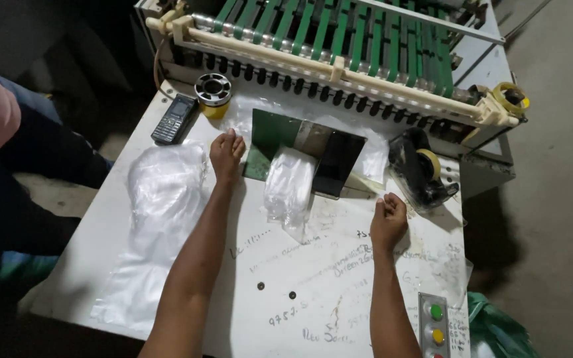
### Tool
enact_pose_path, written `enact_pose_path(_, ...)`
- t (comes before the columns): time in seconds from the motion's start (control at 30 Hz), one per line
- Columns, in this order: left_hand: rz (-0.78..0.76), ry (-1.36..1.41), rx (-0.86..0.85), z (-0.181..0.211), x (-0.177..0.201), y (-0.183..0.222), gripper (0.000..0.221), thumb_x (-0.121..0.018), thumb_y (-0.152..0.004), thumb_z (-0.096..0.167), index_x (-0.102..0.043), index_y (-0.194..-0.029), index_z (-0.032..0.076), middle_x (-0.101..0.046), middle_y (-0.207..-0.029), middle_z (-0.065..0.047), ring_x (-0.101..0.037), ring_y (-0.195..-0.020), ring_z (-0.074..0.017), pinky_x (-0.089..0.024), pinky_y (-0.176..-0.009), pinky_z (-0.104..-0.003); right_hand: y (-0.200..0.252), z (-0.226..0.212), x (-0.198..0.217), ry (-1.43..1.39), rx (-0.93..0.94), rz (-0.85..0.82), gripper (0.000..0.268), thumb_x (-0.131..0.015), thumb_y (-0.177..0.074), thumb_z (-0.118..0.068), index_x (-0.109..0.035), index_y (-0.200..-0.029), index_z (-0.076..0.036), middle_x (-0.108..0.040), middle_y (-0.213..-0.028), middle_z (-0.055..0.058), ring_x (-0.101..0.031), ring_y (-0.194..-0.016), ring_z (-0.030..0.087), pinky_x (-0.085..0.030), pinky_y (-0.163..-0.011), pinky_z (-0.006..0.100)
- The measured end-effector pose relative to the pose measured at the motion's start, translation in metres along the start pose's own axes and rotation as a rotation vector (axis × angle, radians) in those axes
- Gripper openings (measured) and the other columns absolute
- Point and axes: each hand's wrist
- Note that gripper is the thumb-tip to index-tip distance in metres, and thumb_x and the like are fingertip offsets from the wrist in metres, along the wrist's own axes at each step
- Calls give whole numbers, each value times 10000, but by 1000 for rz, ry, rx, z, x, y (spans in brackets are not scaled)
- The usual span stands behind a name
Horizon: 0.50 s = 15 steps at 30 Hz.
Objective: Folding and stacking plastic bags at a workstation in a factory environment.
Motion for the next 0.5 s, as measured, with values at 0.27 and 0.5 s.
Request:
enact_pose_path(0.27, 38, 271, 127, 19, 2, 10, 646, -842, -926, 343, -527, -1258, -113, -564, -1225, -351, -627, -1216, -484, -567, -1037, -521, -3, -3, 2, -29, 5, 4, 314, -714, -989, -139, -674, -1284, -39, -729, -1181, 197, -703, -1098, 325, -574, -906, 461)
enact_pose_path(0.5, -133, 232, 416, 51, -8, -14, 1541, -780, -686, 840, 68, -1567, -100, -68, -1569, -381, -149, -1526, -514, -138, -1261, -601, -68, 5, -16, -288, -340, -201, 864, -759, -942, -650, -567, -1432, 34, -591, -1373, 268, -604, -1253, 372, -474, -1027, 517)
Point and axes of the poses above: each hand's wrist, its own y-axis away from the middle knuckle, its own x-axis out of the back of the hand, z = x × y
